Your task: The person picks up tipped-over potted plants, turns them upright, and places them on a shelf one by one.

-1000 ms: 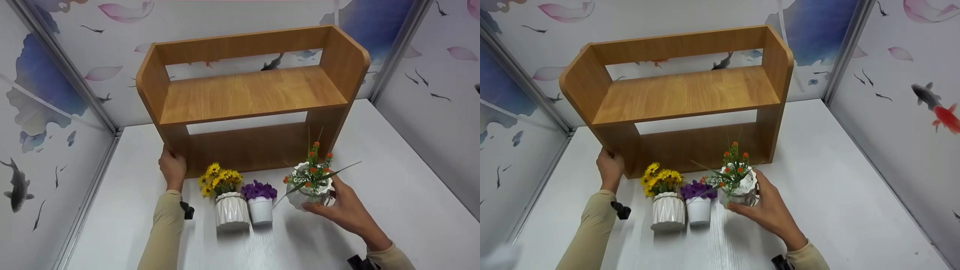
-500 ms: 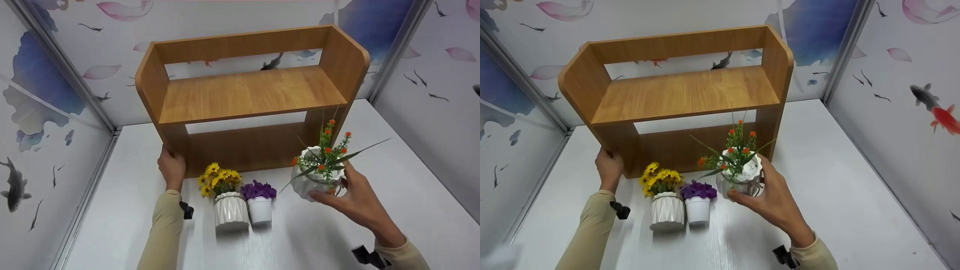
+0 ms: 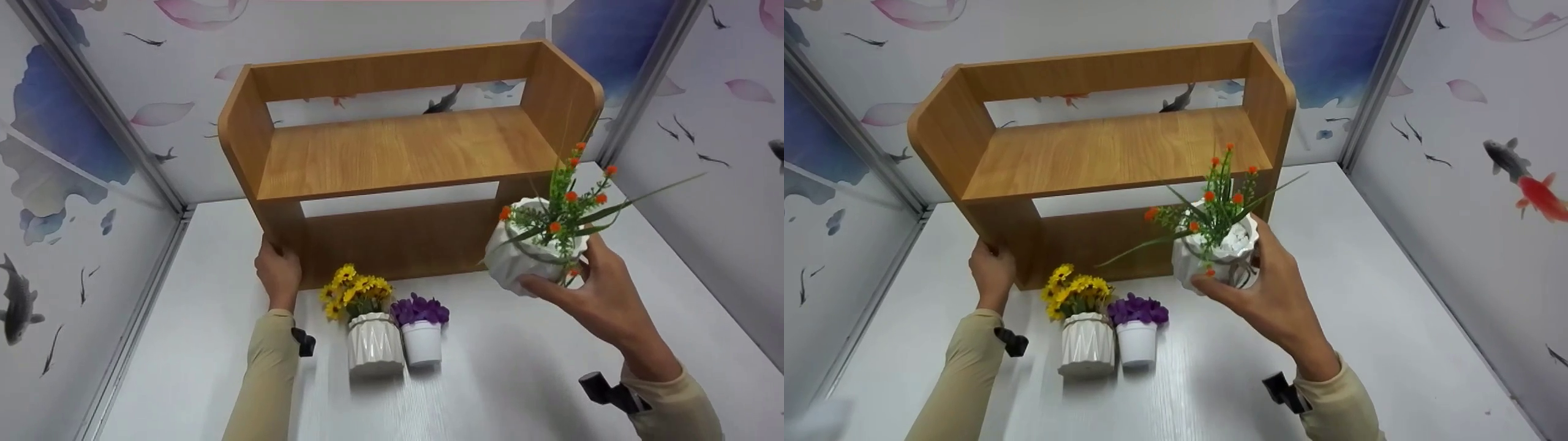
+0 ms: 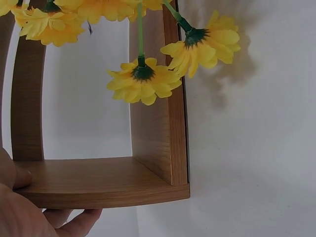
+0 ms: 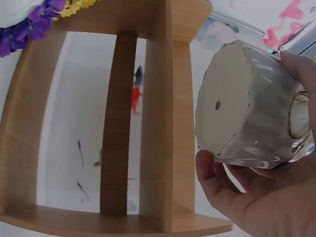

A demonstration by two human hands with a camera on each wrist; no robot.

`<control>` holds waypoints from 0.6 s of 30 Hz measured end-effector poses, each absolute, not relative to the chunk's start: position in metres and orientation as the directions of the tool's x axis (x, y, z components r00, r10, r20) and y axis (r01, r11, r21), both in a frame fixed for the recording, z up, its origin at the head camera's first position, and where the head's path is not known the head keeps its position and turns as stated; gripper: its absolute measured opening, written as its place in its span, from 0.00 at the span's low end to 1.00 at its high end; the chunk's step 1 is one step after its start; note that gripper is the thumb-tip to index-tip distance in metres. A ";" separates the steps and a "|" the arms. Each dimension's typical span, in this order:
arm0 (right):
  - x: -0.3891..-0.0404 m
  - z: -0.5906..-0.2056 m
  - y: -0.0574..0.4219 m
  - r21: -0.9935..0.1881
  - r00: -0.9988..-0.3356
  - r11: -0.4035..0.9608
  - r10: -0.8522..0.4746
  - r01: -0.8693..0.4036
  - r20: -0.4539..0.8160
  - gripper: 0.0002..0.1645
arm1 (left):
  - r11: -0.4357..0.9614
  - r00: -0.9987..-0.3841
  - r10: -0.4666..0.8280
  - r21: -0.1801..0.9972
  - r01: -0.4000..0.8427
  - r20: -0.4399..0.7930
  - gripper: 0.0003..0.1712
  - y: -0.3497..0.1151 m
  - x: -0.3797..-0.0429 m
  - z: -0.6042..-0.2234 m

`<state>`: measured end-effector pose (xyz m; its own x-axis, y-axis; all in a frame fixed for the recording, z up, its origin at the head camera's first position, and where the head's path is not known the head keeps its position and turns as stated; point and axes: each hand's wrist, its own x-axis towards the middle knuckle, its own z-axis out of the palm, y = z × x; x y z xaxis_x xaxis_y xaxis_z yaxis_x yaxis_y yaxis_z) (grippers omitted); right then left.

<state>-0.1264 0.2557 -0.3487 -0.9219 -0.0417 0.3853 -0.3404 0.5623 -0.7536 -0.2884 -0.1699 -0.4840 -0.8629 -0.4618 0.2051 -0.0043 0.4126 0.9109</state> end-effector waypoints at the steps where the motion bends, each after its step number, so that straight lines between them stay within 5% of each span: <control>1: -0.128 -0.345 0.256 -0.752 -0.922 0.566 -0.035 -0.337 0.386 0.53 | 0.412 -0.862 -0.462 0.911 -0.002 0.207 0.25 -0.170 -0.288 -0.484; 18: -0.173 -0.280 0.258 -0.775 -0.919 0.572 0.089 -0.269 0.384 0.55 | 0.422 -0.850 -0.493 0.906 -0.047 0.186 0.26 -0.167 -0.290 -0.484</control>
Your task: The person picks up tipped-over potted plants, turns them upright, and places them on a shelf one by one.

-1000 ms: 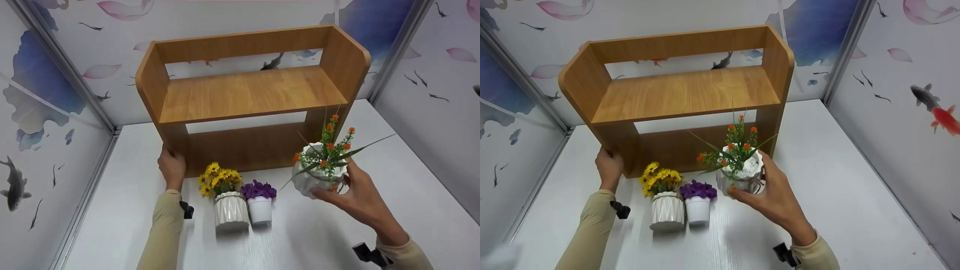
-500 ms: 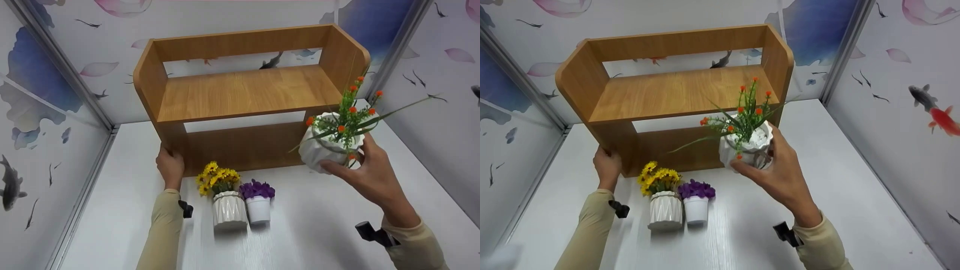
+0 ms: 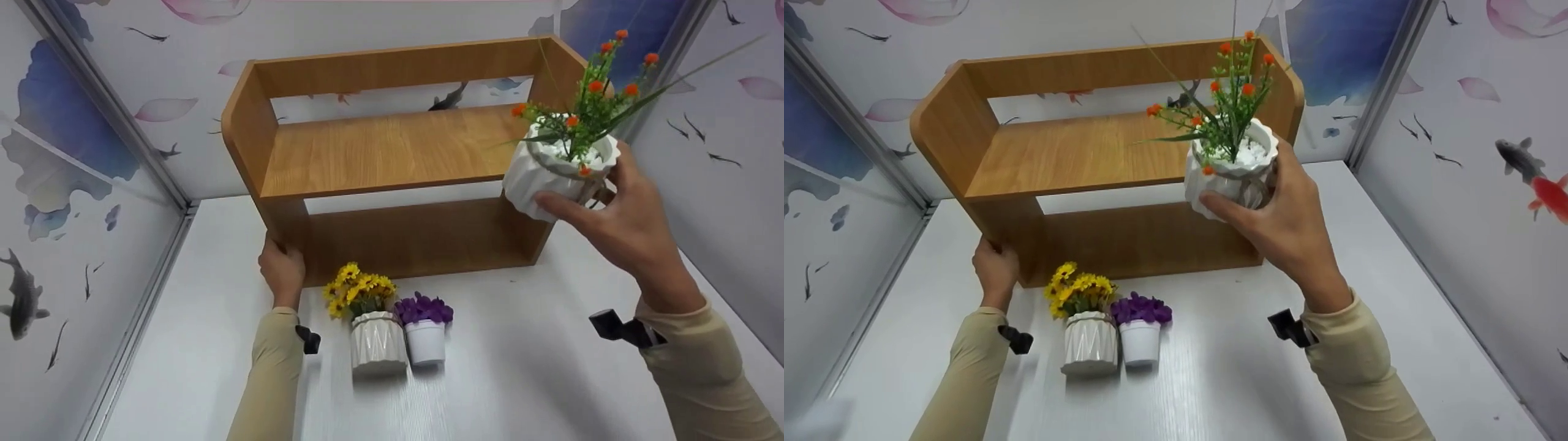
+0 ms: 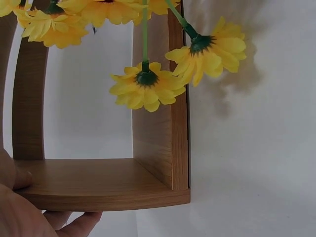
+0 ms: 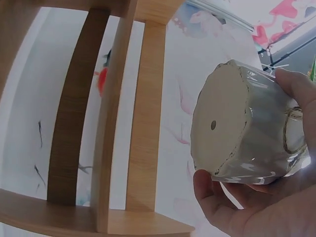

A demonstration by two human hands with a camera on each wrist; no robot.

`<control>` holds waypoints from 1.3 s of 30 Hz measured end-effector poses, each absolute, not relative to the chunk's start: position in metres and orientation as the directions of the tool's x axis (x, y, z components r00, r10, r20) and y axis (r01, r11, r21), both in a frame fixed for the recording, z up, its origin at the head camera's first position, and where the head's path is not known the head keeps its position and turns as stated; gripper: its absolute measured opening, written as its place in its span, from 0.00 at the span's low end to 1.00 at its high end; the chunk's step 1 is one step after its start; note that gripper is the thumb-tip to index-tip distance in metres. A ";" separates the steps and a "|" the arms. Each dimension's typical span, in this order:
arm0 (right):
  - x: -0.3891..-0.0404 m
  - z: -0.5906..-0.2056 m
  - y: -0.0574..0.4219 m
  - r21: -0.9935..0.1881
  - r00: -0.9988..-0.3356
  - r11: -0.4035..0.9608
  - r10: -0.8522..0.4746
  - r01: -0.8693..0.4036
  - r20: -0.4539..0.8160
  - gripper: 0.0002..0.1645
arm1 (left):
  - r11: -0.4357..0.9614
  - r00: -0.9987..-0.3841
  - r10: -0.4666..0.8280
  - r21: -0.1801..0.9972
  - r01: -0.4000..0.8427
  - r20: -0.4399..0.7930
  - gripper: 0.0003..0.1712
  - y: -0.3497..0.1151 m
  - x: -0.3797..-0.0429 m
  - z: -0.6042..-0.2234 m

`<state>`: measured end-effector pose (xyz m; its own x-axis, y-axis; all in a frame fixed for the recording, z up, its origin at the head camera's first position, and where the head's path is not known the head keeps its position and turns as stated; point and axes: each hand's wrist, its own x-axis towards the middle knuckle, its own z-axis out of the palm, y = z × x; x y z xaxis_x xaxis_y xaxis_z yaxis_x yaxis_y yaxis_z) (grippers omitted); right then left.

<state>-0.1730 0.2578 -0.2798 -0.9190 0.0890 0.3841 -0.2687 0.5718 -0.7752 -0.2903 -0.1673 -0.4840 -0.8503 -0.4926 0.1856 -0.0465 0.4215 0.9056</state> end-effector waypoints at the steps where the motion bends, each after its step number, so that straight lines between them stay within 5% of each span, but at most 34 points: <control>1: -0.176 -0.277 0.258 -0.772 -0.916 0.574 0.089 -0.273 0.390 0.55 | 0.424 -0.851 -0.492 0.904 -0.048 0.186 0.26 -0.167 -0.290 -0.484; 21: -0.240 -0.230 0.259 -0.786 -0.903 0.547 0.118 -0.287 0.412 0.52 | 0.428 -0.846 -0.483 0.904 -0.004 0.226 0.23 -0.168 -0.290 -0.484; 39: -0.293 -0.240 0.250 -0.800 -0.943 0.555 0.078 -0.229 0.324 0.55 | 0.426 -0.849 -0.487 0.904 -0.028 0.204 0.21 -0.176 -0.288 -0.486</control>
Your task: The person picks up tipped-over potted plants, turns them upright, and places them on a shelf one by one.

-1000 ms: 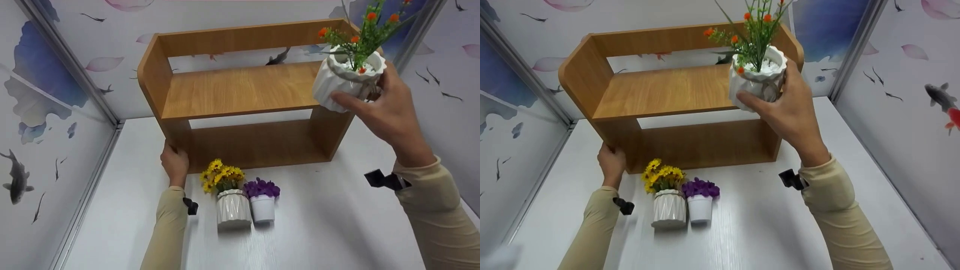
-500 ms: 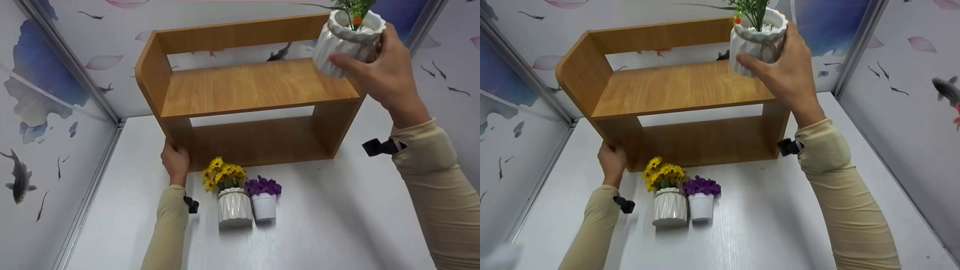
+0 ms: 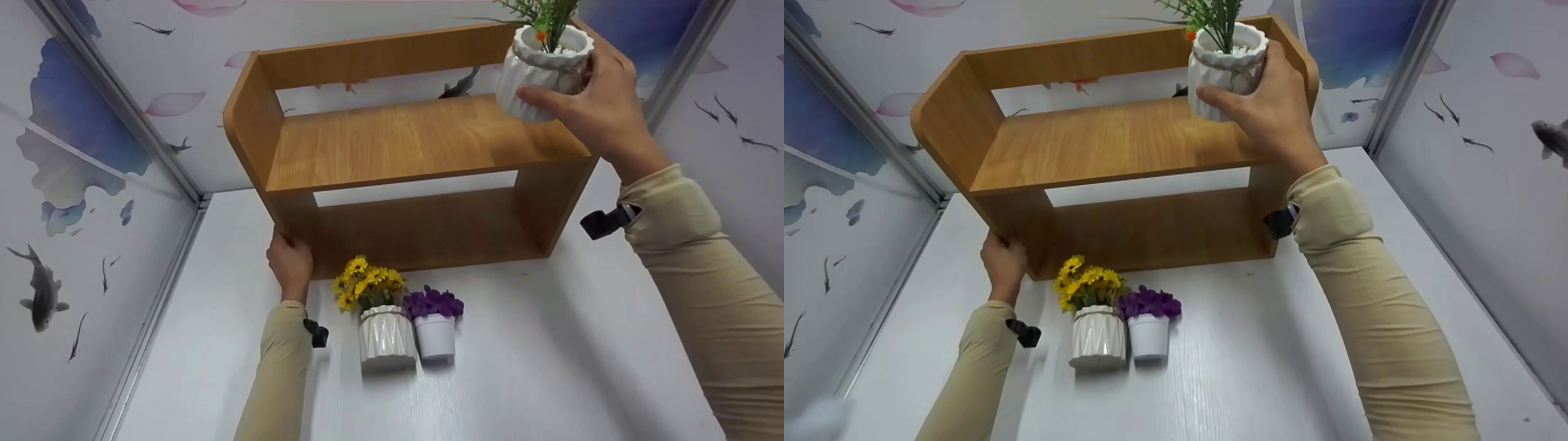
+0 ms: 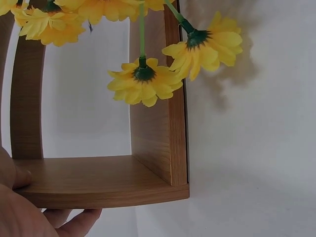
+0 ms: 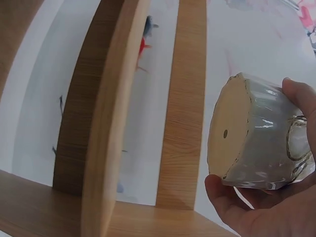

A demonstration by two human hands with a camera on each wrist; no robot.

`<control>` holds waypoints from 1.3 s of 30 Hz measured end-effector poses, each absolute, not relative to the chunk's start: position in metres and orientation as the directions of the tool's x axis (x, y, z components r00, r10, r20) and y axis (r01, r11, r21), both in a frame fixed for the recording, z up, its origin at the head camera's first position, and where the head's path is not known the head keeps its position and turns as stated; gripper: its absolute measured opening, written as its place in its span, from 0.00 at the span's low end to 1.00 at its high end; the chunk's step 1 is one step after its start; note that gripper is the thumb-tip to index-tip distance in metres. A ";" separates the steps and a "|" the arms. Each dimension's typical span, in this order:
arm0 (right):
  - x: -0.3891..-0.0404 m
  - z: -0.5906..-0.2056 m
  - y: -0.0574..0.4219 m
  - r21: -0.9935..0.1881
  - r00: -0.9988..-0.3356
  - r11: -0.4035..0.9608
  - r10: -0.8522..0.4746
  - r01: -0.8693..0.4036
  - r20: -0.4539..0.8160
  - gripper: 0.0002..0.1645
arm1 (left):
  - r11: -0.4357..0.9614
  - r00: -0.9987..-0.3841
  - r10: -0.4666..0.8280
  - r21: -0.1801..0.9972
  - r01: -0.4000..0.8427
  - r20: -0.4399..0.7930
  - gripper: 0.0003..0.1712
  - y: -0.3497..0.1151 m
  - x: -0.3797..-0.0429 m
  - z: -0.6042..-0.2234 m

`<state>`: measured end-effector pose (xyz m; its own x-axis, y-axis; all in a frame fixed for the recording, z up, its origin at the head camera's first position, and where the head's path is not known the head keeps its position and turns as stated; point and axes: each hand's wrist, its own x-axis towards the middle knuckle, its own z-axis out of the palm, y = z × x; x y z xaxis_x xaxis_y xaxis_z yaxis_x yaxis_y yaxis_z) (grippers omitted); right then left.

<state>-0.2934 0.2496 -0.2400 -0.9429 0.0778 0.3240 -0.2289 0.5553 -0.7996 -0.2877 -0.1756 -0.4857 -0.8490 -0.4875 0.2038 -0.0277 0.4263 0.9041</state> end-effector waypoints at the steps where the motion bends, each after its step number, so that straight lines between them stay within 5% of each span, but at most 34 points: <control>1: -0.295 -0.243 0.250 -0.798 -0.946 0.559 0.073 -0.224 0.317 0.55 | 0.427 -0.848 -0.489 0.904 -0.025 0.208 0.21 -0.175 -0.287 -0.486; 18: -0.306 -0.282 0.255 -0.762 -0.983 0.644 0.087 -0.067 0.160 0.66 | 0.433 -0.857 -0.479 0.900 -0.040 0.192 0.23 -0.174 -0.284 -0.481; 39: -0.306 -0.294 0.251 -0.780 -0.992 0.625 0.074 -0.034 0.103 0.71 | 0.441 -0.849 -0.475 0.897 -0.002 0.232 0.23 -0.175 -0.283 -0.481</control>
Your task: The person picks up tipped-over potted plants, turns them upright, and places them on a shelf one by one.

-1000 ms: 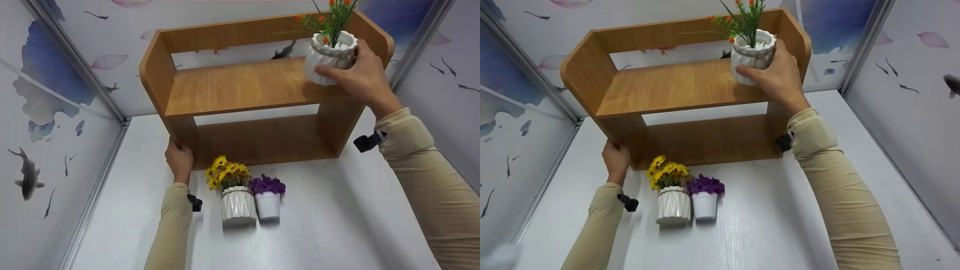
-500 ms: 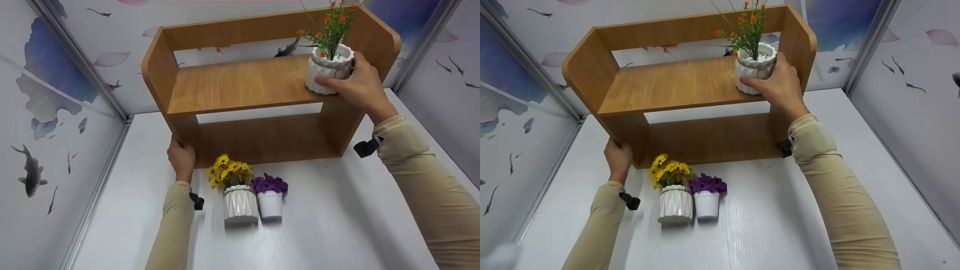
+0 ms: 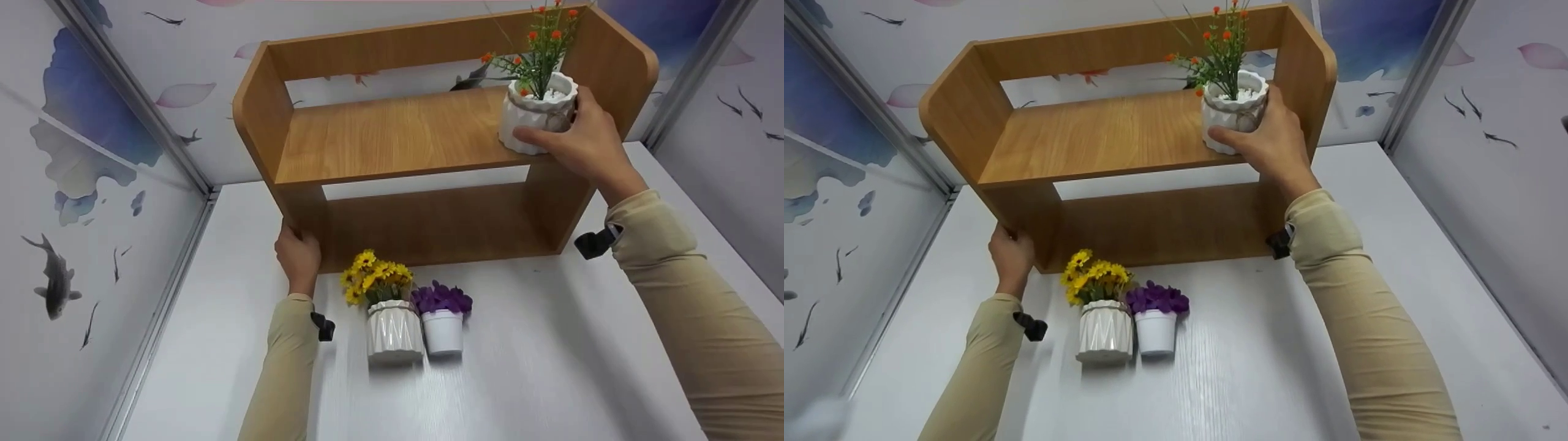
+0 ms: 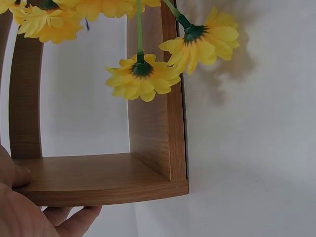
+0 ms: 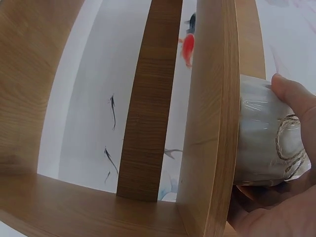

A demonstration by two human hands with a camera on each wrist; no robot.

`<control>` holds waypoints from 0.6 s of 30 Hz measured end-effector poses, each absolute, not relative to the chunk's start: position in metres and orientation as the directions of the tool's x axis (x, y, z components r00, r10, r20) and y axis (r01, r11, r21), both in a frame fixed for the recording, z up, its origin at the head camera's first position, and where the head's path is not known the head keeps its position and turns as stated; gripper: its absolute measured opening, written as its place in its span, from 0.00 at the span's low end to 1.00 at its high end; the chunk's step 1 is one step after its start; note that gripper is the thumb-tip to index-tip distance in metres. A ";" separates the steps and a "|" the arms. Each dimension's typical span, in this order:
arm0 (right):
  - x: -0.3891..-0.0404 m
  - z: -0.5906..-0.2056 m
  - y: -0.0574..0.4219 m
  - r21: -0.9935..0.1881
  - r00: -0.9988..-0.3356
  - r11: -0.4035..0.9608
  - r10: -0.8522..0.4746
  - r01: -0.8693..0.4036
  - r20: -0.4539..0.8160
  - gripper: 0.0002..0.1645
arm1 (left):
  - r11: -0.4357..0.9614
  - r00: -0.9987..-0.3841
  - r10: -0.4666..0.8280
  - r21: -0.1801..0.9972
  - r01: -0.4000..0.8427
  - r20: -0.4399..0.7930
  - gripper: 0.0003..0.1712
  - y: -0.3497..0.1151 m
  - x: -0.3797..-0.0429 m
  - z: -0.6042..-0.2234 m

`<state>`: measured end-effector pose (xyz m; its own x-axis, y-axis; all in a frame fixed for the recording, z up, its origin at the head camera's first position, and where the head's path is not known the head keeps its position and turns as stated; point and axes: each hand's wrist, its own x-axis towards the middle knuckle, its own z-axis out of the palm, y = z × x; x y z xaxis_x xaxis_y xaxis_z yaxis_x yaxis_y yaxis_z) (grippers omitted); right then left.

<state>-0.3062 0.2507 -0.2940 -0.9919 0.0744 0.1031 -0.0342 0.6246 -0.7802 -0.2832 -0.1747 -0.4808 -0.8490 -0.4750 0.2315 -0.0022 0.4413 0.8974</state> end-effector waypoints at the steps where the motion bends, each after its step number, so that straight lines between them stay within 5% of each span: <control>1: -0.306 -0.294 0.251 -0.783 -0.992 0.621 0.074 -0.032 0.100 0.71 | 0.443 -0.849 -0.476 0.897 -0.004 0.231 0.23 -0.174 -0.283 -0.481; 18: -0.307 -0.302 0.249 -0.823 -0.995 0.567 0.062 -0.024 0.072 0.74 | 0.419 -0.855 -0.485 0.907 -0.043 0.184 0.22 -0.177 -0.286 -0.482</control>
<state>-0.3071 0.2486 -0.3022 -0.9954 0.0624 0.0722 -0.0242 0.5669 -0.8234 -0.2860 -0.1768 -0.4825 -0.8548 -0.4854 0.1836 -0.0435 0.4195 0.9067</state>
